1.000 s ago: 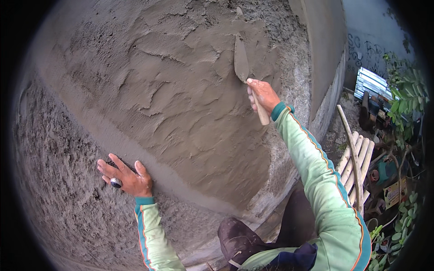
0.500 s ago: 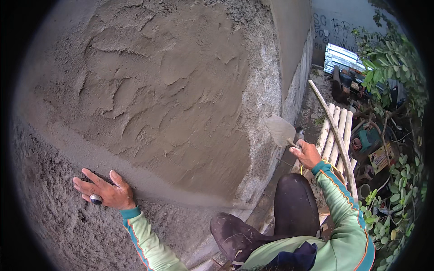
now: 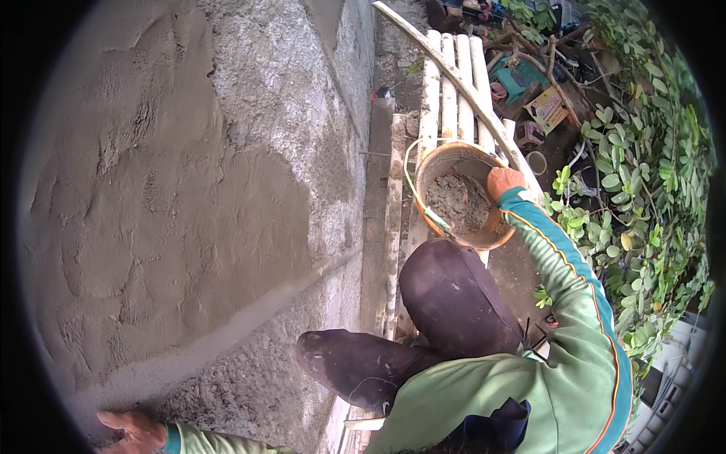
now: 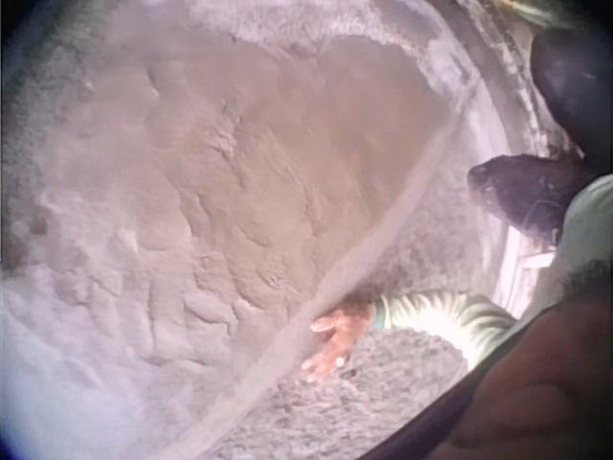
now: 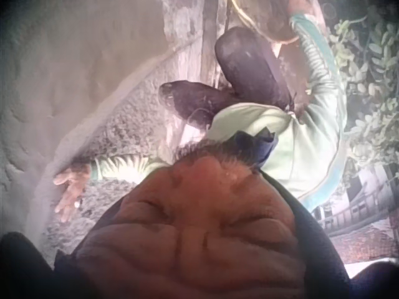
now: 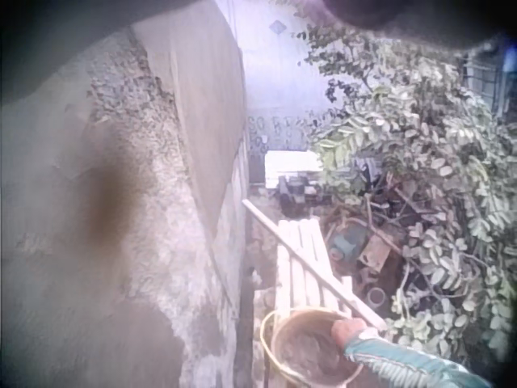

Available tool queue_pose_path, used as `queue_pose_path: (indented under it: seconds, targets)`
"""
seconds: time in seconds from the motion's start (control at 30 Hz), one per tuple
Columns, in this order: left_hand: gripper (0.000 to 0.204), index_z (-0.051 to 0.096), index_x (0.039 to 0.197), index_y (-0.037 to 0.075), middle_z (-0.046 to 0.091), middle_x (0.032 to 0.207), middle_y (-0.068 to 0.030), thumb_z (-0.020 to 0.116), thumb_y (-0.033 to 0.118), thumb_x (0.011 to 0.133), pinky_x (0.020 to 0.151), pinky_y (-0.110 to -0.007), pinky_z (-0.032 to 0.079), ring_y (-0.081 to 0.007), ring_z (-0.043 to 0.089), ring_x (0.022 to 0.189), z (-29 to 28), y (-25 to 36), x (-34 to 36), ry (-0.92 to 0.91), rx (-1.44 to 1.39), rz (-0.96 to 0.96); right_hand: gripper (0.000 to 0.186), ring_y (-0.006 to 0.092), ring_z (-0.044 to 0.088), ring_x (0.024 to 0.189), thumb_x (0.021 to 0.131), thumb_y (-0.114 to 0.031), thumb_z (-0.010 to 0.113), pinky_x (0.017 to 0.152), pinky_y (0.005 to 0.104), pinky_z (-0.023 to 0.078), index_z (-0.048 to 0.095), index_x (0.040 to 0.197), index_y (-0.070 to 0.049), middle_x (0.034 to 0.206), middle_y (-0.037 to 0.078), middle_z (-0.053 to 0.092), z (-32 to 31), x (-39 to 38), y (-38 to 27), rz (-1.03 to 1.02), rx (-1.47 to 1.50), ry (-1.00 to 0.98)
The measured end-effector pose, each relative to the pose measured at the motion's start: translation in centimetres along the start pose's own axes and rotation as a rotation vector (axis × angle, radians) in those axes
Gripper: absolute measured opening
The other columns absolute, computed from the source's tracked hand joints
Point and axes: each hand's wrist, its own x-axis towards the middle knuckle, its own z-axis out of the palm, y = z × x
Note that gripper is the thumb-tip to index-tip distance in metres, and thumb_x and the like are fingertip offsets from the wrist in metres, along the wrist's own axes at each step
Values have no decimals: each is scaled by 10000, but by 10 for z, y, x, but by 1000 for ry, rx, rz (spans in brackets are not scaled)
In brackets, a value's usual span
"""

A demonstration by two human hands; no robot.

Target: The person scoops wet cement from a bucket using a trowel and applies it to a vertical wall surface. They spread and smooth the cement mixture across the wall, repeatedly returning to the bucket to gather more material. The person works while standing on a bamboo scaffold.

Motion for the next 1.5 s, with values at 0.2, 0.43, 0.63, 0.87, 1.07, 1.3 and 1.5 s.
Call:
queue_pose_path:
  seconds: [0.2,0.43,0.63,0.87,1.07,1.3,1.5]
  targets:
    - [679,322,1599,33,345,1639,-191,596,204,1002,1239,-514,304,-379,365,1497,-108,276,-85,-761,-1423,-708,244,321,770,933,948,-194,584,760,439,615,783,999,-64,982,149,787,44,-35,-31,-343,-164,-290]
    - [1052,186,1624,74,336,1604,-219,761,556,887,1131,-625,372,-425,387,1447,-304,538,-222,-2801,-1566,-1938,232,270,780,917,958,-197,590,694,416,613,808,954,-116,933,114,793,9,-9,-16,-19,-159,-183]
    - [649,425,1428,86,553,1366,-220,671,376,902,987,-685,492,-419,608,1199,-329,571,-223,-2860,-1602,-2215,266,325,770,933,970,-175,533,758,443,609,738,1026,-15,948,197,774,43,-70,-35,-309,-137,-319]
    - [776,282,1503,28,415,1454,-247,615,144,812,1041,-449,451,-361,484,1301,-368,592,-223,-2533,-1978,-1570,215,325,775,819,930,-190,609,696,418,612,795,867,-103,868,145,779,40,7,36,-120,-306,-68]
    - [980,74,1675,79,210,1707,-188,546,27,817,1252,-342,194,-283,144,1591,-368,548,-209,-2008,-2454,-1123,271,408,752,922,938,-194,560,832,479,609,797,950,-63,943,199,769,78,-41,81,-186,-112,-347]
    - [942,133,1669,79,268,1678,-206,541,26,822,1270,-390,201,-311,199,1577,-350,530,-206,-2253,-2426,-1171,411,483,674,1022,989,-375,605,915,535,520,726,1039,15,1003,319,705,116,-107,40,-192,426,-408]
    - [955,57,1672,72,120,1715,-193,515,-27,840,1276,-388,173,-287,156,1581,-329,506,-188,-1750,-2370,-1192,432,218,598,597,1026,-401,624,599,384,480,682,917,14,691,89,623,66,-103,-56,-3,1207,-642]
